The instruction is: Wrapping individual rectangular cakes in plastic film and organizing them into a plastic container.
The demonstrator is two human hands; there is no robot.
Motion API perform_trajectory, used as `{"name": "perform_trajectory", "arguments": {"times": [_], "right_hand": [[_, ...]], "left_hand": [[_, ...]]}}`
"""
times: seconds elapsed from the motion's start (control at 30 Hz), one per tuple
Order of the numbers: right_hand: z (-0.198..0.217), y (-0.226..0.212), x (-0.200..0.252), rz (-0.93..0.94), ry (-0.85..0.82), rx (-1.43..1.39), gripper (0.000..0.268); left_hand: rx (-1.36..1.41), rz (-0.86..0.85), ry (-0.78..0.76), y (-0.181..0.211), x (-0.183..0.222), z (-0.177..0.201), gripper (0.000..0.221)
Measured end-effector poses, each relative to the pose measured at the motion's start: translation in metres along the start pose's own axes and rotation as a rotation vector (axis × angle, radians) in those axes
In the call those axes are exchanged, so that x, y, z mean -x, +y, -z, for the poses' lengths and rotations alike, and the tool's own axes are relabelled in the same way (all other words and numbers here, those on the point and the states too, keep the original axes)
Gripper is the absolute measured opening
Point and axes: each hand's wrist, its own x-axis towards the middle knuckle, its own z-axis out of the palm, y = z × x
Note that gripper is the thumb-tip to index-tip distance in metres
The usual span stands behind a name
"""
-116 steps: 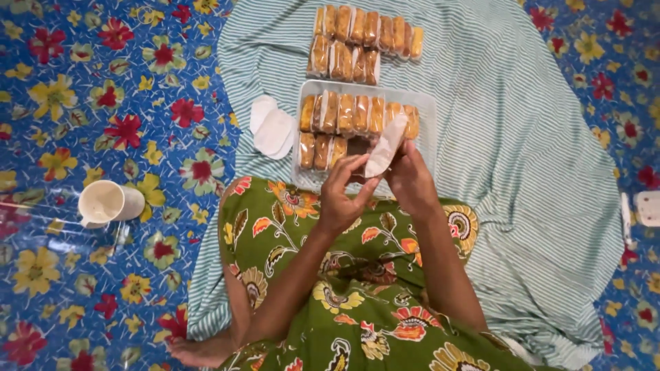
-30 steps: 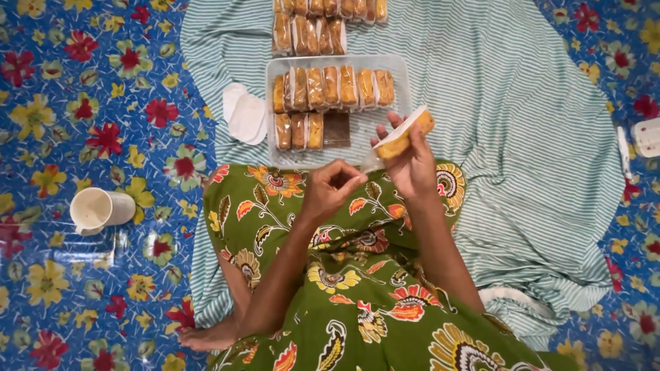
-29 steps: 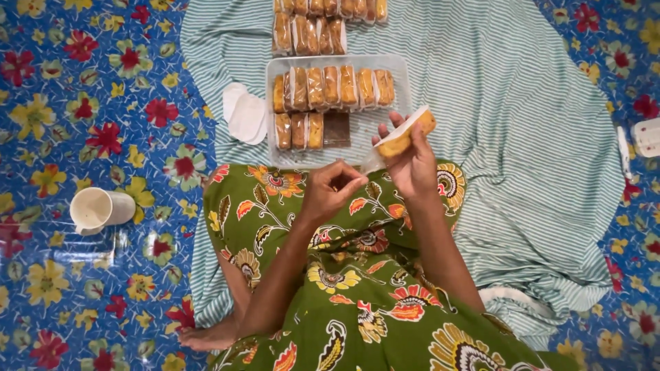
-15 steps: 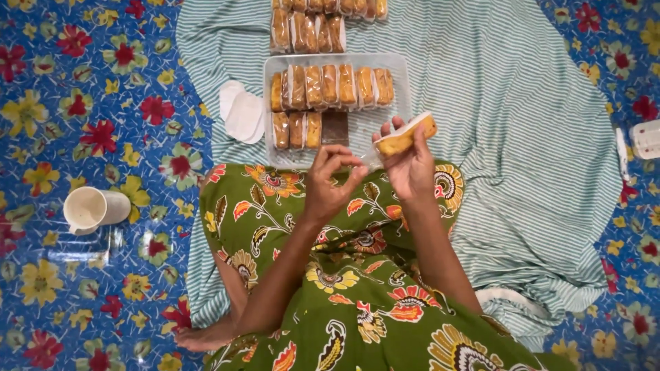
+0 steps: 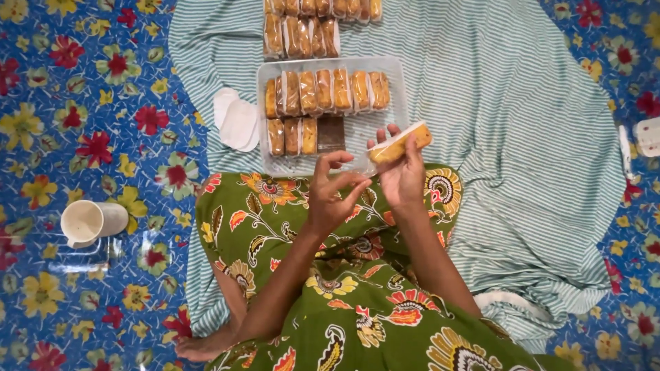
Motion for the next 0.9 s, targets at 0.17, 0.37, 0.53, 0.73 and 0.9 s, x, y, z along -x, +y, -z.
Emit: {"name": "perform_trajectory", "arguments": {"times": [0.17, 0.37, 0.53, 0.73, 0.9], "right_hand": [[0.001, -0.004, -0.005, -0.024, 0.019, -0.073, 0.03], [0.004, -0.007, -0.008, -0.025, -0.036, -0.114, 0.031], [0.0, -0.002, -0.001, -0.026, -0.049, -0.114, 0.031], [0.011, 0.004, -0.002, -0.019, -0.094, -0.123, 0.031], [-0.001, 0.002, 0.006, -0.02, -0.099, -0.098, 0.031]], "left_hand": [[0.075, 0.0, -0.077, 0.006, -0.002, 0.002, 0.006], [0.061, 0.03, -0.149, 0.0, -0.004, 0.002, 0.016], [0.033, -0.033, -0.181, -0.009, 0.003, -0.007, 0.025], [-0.081, -0.035, -0.108, -0.02, 0.012, -0.012, 0.038], [-0.05, -0.075, -0.007, -0.011, 0.009, -0.007, 0.036]]}}
